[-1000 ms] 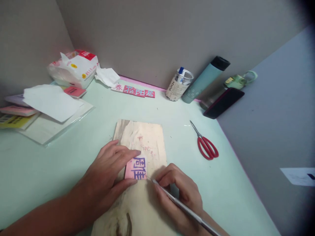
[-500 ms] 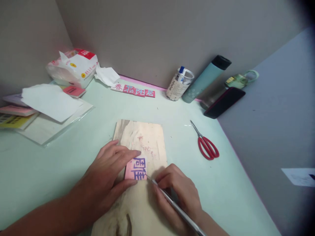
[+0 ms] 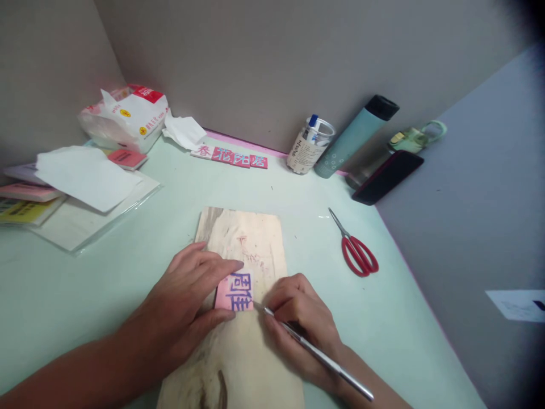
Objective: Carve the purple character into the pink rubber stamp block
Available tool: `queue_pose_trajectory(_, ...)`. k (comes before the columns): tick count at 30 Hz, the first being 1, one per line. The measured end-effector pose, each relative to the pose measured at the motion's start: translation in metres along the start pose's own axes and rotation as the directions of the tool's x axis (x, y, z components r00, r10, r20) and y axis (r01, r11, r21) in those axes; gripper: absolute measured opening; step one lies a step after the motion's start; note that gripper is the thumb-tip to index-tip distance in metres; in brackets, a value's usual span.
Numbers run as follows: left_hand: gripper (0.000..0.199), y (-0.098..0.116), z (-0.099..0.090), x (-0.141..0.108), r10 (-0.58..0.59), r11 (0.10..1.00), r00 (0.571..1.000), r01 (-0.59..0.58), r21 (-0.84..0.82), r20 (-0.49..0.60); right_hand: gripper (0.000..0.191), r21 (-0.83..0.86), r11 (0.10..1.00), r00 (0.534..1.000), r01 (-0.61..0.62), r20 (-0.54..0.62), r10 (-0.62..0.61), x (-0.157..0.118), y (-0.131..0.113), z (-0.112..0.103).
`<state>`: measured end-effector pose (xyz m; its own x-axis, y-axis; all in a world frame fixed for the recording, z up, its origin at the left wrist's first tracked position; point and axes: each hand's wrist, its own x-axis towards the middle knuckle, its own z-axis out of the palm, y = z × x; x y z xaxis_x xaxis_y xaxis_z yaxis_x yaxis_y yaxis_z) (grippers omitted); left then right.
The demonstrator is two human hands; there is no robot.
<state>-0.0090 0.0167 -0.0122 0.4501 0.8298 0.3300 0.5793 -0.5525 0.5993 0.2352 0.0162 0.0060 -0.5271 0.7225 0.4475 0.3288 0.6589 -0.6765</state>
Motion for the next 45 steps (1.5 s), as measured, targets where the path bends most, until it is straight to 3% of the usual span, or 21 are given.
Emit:
queue_pose_trajectory(14, 0.039, -0.012, -0.005, 0.003, 0.076, 0.995, 0.995, -0.071, -0.066, 0.062, 0.018, -0.064, 0.997, 0.999, 0.048, -0.016, -0.05, -0.002, -0.001, 0.001)
queue_pose_trajectory(27, 0.043, -0.02, -0.004, 0.004, 0.099, 0.991, 0.992, -0.091, -0.097, 0.079, 0.014, -0.126, 0.973, 0.981, 0.193, -0.005, -0.195, -0.001, 0.002, 0.001)
queue_pose_trajectory(35, 0.04, -0.018, -0.007, 0.004, 0.067, 0.986, 0.993, -0.05, -0.161, 0.102, 0.016, 0.041, 0.999, 1.0, 0.003, -0.024, -0.002, 0.005, -0.008, 0.0)
queue_pose_trajectory(45, 0.04, -0.017, -0.011, 0.003, 0.016, 0.968, 0.992, 0.017, -0.251, 0.129, 0.012, -0.24, 0.925, 0.955, 0.296, 0.061, -0.29, -0.008, 0.001, 0.002)
